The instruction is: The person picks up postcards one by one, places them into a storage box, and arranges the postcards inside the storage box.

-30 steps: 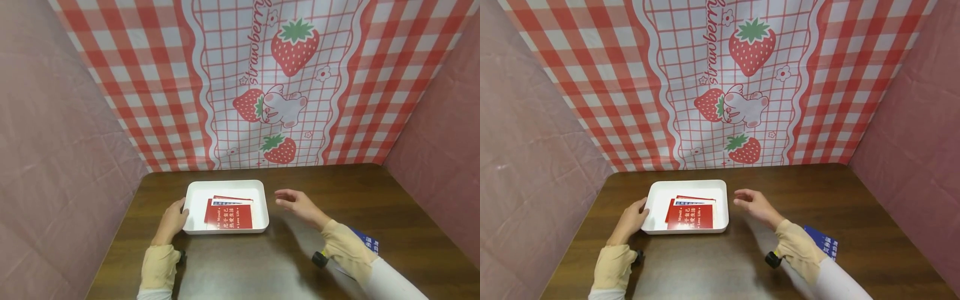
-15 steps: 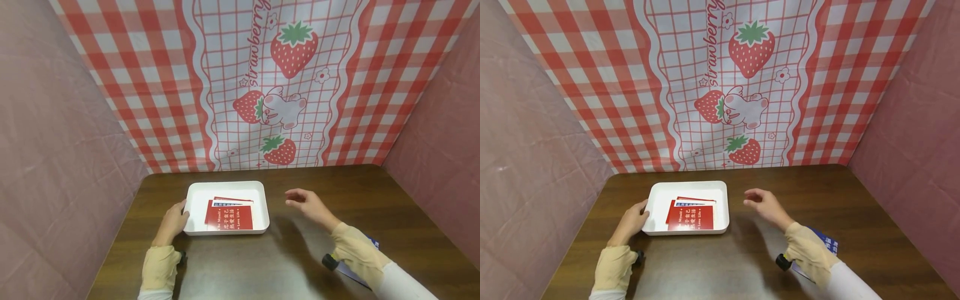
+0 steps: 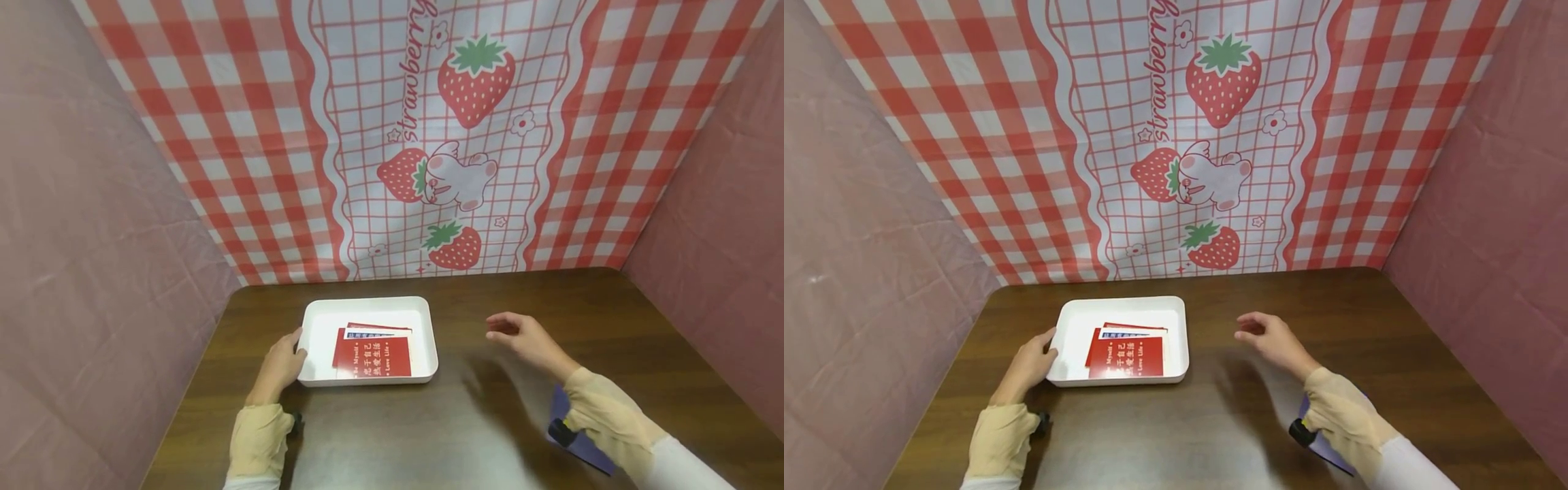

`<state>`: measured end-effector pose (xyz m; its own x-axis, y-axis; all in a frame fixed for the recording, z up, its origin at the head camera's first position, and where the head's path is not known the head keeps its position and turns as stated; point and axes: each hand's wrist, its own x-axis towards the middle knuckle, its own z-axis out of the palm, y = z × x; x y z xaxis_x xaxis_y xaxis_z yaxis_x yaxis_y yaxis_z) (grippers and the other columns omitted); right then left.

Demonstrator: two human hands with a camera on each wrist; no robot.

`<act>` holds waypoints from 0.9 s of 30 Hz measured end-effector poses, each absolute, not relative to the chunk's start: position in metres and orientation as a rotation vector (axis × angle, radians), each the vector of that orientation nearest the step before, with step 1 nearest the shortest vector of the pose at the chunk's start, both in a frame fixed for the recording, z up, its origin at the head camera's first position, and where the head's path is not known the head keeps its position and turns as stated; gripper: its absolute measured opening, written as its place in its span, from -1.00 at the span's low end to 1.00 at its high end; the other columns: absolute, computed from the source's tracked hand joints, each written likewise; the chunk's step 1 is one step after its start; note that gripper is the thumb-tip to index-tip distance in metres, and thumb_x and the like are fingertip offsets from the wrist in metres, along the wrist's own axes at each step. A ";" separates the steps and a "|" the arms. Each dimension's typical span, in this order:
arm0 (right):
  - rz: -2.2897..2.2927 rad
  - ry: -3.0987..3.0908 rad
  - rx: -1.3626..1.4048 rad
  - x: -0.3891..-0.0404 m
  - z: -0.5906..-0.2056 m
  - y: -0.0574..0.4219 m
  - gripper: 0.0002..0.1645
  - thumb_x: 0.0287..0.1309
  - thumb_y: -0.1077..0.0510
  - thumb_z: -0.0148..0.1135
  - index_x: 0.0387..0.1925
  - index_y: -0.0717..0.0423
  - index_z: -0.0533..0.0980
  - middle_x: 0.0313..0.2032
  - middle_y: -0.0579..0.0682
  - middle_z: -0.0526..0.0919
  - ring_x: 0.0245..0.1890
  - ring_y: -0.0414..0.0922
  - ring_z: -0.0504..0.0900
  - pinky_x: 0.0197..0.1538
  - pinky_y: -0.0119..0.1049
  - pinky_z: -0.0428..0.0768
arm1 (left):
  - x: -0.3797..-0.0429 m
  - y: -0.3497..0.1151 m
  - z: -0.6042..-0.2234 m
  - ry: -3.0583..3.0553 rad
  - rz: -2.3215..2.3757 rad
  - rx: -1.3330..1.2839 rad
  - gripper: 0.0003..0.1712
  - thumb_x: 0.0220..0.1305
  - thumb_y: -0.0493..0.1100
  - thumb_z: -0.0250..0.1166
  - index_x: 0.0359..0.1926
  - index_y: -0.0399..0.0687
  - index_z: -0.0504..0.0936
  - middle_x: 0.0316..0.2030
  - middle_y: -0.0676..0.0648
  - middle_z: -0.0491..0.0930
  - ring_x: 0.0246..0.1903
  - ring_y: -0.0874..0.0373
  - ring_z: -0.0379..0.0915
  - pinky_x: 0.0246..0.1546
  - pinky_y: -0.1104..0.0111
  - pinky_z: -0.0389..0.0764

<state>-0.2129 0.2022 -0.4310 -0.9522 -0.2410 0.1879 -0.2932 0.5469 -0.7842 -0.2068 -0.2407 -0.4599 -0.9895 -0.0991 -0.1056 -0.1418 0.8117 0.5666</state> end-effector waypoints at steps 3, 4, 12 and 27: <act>1.375 -2.815 0.461 -0.216 -0.429 0.210 -0.59 0.19 0.19 0.28 0.00 0.39 0.54 -0.12 0.29 0.69 -0.14 0.04 0.68 -0.19 -0.46 0.59 | -0.207 -0.241 -0.461 2.932 0.917 -0.192 -0.38 0.32 -0.30 -0.03 0.39 -0.38 0.23 0.35 -0.44 0.26 0.36 -0.35 0.17 0.38 -0.12 0.20; 1.368 -2.836 0.471 -0.216 -0.428 0.212 -0.58 0.20 0.19 0.28 0.02 0.39 0.53 -0.11 0.29 0.69 -0.13 0.05 0.68 -0.18 -0.46 0.59 | -0.207 -0.241 -0.461 2.935 0.917 -0.190 -0.38 0.32 -0.30 -0.04 0.39 -0.38 0.24 0.35 -0.43 0.26 0.36 -0.34 0.17 0.38 -0.11 0.20; 1.255 -2.879 0.444 -0.213 -0.426 0.225 -0.63 0.18 0.15 0.30 -0.03 0.30 0.58 -0.17 0.16 0.72 -0.15 -0.01 0.67 -0.19 -0.44 0.58 | -0.206 -0.241 -0.463 2.935 0.907 -0.197 -0.40 0.32 -0.32 -0.06 0.39 -0.37 0.24 0.34 -0.44 0.27 0.35 -0.35 0.18 0.37 -0.12 0.21; 1.014 -2.942 0.461 -0.210 -0.426 0.248 -0.67 0.13 0.12 0.35 -0.10 0.24 0.61 -0.22 0.10 0.73 -0.16 0.01 0.67 -0.16 -0.25 0.57 | -0.208 -0.243 -0.464 2.990 0.891 -0.160 -0.40 0.27 -0.33 -0.03 0.35 -0.37 0.32 0.30 -0.44 0.33 0.33 -0.36 0.22 0.34 -0.14 0.25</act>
<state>-0.2104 0.2478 -0.4260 -0.9570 -0.2754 0.0908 -0.2729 0.7492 -0.6035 -0.2076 -0.2431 -0.4635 -0.9946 -0.0932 -0.0464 -0.1034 0.8321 0.5449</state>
